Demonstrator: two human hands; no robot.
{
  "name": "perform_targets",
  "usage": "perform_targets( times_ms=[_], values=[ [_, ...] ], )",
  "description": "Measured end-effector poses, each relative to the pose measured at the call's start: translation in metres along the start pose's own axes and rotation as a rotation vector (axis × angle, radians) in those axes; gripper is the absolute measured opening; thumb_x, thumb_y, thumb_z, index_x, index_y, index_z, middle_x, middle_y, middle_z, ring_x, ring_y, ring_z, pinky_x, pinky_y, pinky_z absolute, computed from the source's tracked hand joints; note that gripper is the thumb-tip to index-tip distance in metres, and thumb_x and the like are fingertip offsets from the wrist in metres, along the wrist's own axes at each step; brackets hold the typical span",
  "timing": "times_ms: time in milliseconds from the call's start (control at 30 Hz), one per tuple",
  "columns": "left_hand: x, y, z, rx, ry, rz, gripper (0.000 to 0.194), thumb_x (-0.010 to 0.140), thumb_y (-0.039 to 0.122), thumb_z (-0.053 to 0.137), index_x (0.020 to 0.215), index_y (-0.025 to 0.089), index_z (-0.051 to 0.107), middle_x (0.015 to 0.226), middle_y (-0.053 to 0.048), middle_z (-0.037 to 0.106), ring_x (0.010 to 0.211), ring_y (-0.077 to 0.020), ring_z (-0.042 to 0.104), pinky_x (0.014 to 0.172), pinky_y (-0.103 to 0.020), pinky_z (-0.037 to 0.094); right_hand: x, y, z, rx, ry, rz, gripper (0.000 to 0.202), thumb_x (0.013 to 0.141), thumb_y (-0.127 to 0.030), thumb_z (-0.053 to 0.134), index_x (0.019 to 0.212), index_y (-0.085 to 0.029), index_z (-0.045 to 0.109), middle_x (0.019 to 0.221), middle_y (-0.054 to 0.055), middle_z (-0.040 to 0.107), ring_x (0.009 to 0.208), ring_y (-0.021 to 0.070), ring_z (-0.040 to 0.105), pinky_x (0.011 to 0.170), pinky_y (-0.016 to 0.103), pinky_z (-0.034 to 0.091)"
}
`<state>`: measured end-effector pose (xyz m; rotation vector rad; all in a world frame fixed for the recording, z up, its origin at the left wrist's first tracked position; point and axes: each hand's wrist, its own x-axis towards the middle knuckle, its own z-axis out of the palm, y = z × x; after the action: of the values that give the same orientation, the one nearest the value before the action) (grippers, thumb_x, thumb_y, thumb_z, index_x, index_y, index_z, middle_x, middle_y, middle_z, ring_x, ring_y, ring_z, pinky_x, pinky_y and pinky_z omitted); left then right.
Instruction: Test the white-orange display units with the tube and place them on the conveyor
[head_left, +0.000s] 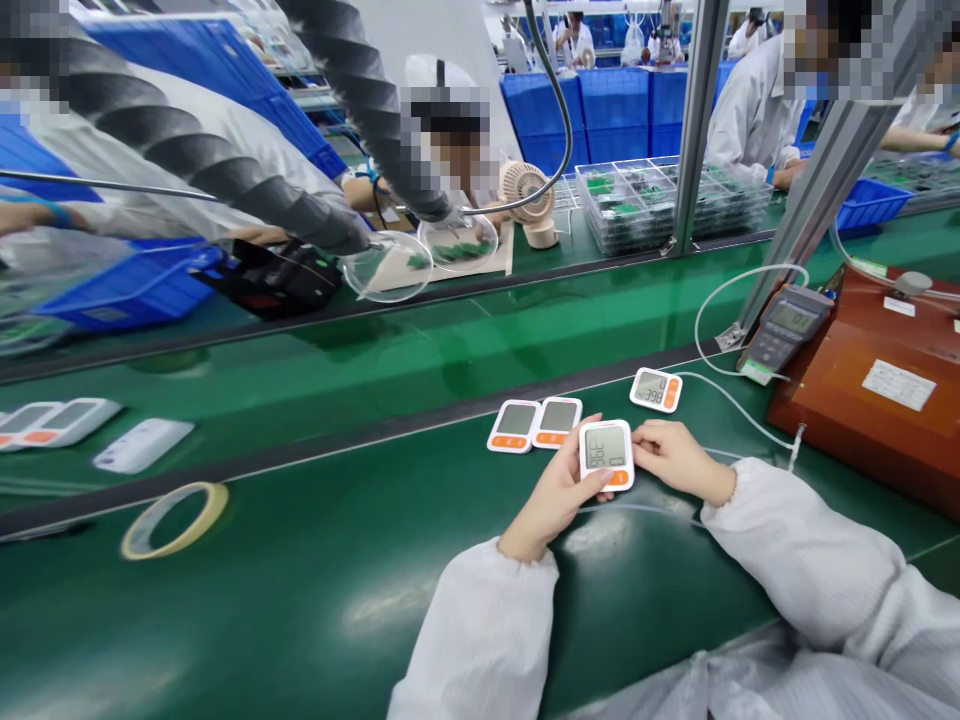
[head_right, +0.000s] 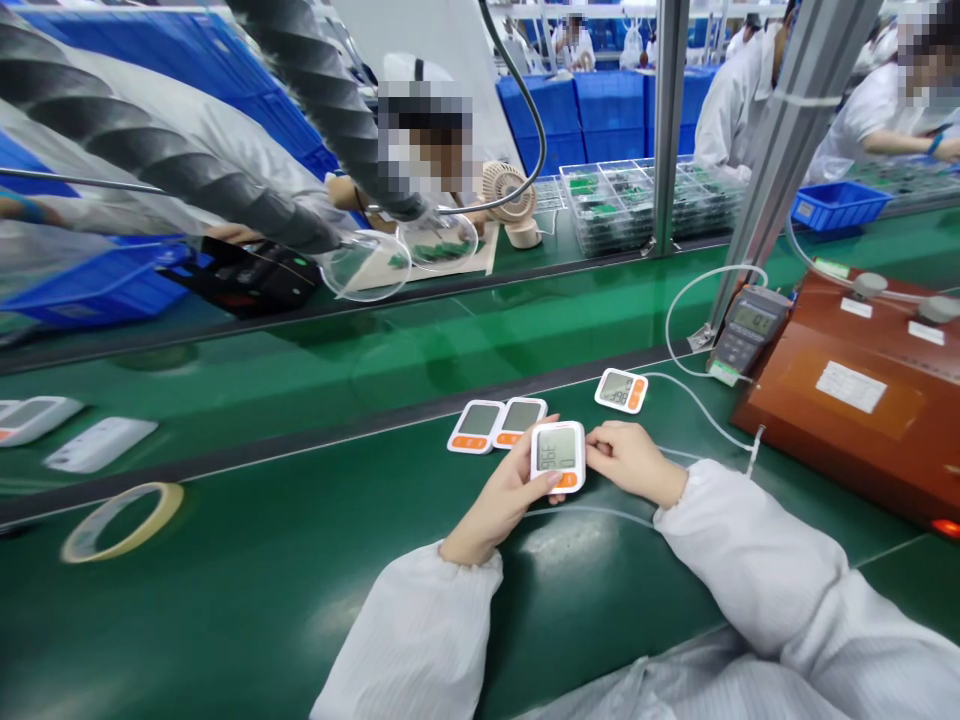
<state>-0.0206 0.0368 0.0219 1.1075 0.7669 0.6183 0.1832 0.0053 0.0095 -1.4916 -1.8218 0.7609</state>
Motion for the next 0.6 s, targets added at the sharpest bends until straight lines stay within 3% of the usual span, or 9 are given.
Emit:
perform_targets(
  times_ms=[100,167,267,400,467,533,600],
  values=[
    [0.000,0.001,-0.002,0.021,0.017,0.014,0.086,0.074,0.032,0.081,0.148,0.027,0.038,0.102,-0.006,0.065,0.075,-0.0160,0.063,0.058,-0.023,0.054,-0.002,0.000,-0.001,-0.059,0.001,-0.025,0.019,0.084,-0.018,0.065,0.065,-0.017,0.064,0.061,-0.002,0.052,0.058,0.0109,0.047,0.057,0.024,0.034],
    [0.001,0.004,-0.006,0.040,0.059,0.055,0.085,0.072,0.032,0.083,0.145,0.026,0.040,0.103,-0.006,0.064,0.074,-0.0150,0.061,0.058,-0.022,0.053,-0.003,-0.002,-0.001,-0.082,-0.019,-0.056,0.016,0.081,-0.017,0.067,0.065,-0.018,0.065,0.062,-0.002,0.054,0.060,0.0117,0.049,0.059,0.025,0.036],
    [0.001,0.010,-0.020,0.044,0.177,0.147,0.078,0.072,0.033,0.082,0.140,0.025,0.045,0.106,-0.006,0.063,0.070,-0.0134,0.060,0.055,-0.021,0.051,-0.005,-0.003,-0.002,-0.125,-0.012,-0.147,0.009,0.085,-0.027,0.067,0.080,-0.021,0.071,0.081,0.003,0.064,0.079,0.0173,0.059,0.076,0.029,0.045],
    [0.004,0.015,-0.046,0.030,0.398,0.254,0.073,0.068,0.034,0.084,0.132,0.024,0.050,0.108,-0.005,0.064,0.066,-0.0109,0.057,0.052,-0.020,0.047,-0.003,0.002,-0.002,-0.239,0.033,-0.192,0.027,0.092,-0.039,0.065,0.112,-0.021,0.070,0.117,0.011,0.066,0.112,0.0263,0.059,0.099,0.043,0.045],
    [0.006,0.016,-0.059,0.038,0.477,0.288,0.071,0.065,0.034,0.084,0.128,0.022,0.053,0.102,-0.004,0.065,0.063,-0.0099,0.055,0.051,-0.019,0.045,-0.002,0.004,-0.001,-0.257,-0.003,-0.104,0.037,0.095,-0.040,0.061,0.125,-0.019,0.065,0.118,0.012,0.066,0.108,0.0259,0.062,0.095,0.041,0.048],
    [0.008,0.017,-0.071,0.049,0.569,0.320,0.069,0.063,0.035,0.085,0.124,0.021,0.055,0.096,-0.004,0.066,0.062,-0.0097,0.055,0.051,-0.019,0.043,-0.003,0.004,-0.001,-0.238,-0.069,-0.025,0.038,0.098,-0.039,0.056,0.131,-0.019,0.061,0.102,0.009,0.071,0.089,0.0212,0.067,0.081,0.034,0.051],
    [0.008,0.017,-0.084,0.067,0.704,0.351,0.068,0.061,0.036,0.084,0.122,0.019,0.057,0.092,-0.003,0.066,0.061,-0.0095,0.055,0.051,-0.019,0.042,-0.004,0.003,0.001,-0.231,-0.111,-0.004,0.031,0.099,-0.037,0.054,0.123,-0.021,0.066,0.081,0.003,0.071,0.071,0.0172,0.066,0.069,0.028,0.049]
  ],
)
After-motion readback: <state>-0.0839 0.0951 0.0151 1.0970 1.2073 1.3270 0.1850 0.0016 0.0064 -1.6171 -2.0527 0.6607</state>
